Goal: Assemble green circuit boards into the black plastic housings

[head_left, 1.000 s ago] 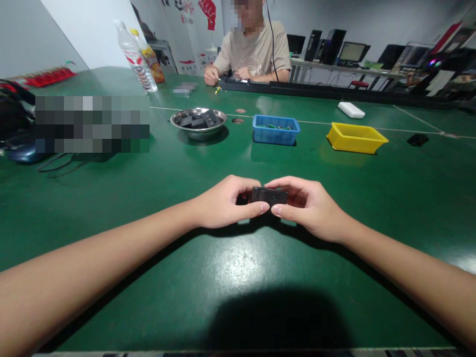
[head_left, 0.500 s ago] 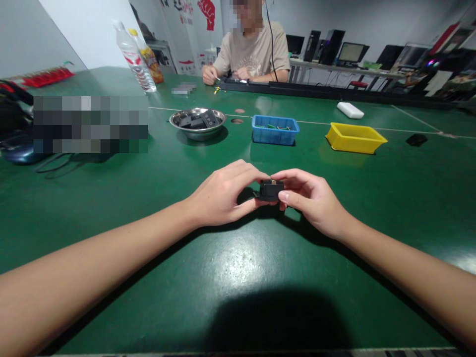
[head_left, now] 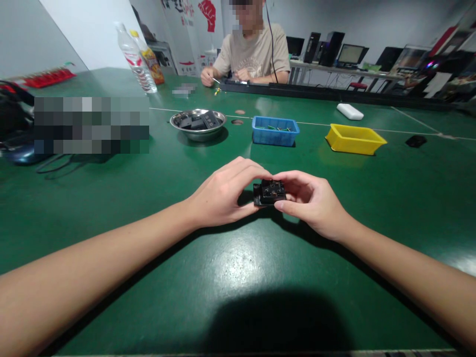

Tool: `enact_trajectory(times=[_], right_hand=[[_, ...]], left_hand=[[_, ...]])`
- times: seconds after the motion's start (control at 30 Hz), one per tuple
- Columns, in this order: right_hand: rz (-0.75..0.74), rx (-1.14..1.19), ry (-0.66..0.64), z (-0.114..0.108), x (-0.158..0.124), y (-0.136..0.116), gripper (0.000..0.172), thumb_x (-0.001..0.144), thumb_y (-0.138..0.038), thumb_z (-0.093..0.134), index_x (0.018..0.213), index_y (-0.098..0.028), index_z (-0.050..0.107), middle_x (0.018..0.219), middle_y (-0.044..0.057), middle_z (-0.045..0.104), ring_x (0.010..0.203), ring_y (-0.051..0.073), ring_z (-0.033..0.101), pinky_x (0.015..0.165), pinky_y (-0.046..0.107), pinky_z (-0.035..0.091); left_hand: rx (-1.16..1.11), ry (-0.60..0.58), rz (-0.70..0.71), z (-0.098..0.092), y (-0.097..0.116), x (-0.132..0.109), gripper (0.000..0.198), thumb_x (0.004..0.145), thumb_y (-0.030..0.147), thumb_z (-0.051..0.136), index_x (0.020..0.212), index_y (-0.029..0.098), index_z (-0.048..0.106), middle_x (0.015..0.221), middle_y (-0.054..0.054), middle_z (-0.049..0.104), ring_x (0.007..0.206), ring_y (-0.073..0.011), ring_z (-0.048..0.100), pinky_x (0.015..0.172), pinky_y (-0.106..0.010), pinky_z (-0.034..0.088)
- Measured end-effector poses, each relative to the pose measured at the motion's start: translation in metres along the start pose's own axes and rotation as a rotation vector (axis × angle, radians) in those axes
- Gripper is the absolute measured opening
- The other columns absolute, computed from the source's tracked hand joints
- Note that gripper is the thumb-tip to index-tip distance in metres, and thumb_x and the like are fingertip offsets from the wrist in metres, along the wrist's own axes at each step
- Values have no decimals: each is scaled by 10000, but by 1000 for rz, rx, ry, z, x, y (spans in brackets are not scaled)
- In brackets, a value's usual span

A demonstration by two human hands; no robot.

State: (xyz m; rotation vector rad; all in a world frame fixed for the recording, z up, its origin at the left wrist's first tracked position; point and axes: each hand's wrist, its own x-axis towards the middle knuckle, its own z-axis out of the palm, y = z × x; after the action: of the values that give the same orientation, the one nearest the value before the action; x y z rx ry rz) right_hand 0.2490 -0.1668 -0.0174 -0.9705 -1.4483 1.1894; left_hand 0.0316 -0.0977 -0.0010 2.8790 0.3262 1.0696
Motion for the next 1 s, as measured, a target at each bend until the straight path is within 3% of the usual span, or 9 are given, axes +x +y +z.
enact_trajectory(times=[0.5,0.73,1.0], right_hand=[[-88,-47,17,1,-1,0,374,713,-151,814,1049,-203,658,1119,64,699,1003,207,677,862,362,572],[-46,-71,20,0,0,-1,413,736,-230,826,1112,-215,657,1069,62,712,991,216,677,789,338,571],[-30,-50,-20,-2,0,0,420,781,-318,814,1154,-230,642,1054,54,721,977,209,678,807,340,558]], left_hand=[[30,45,-29,0,0,-1,271,870,251,691,1080,188,531,1092,-95,618,1001,-188,623,844,-315,548],[45,9,0,-4,2,-2,251,892,238,661,1126,212,576,1129,-92,622,1033,-192,615,870,-315,542],[31,-19,-39,-2,3,-1,236,929,359,649,1081,182,610,1084,-105,654,993,-194,619,897,-326,528]])
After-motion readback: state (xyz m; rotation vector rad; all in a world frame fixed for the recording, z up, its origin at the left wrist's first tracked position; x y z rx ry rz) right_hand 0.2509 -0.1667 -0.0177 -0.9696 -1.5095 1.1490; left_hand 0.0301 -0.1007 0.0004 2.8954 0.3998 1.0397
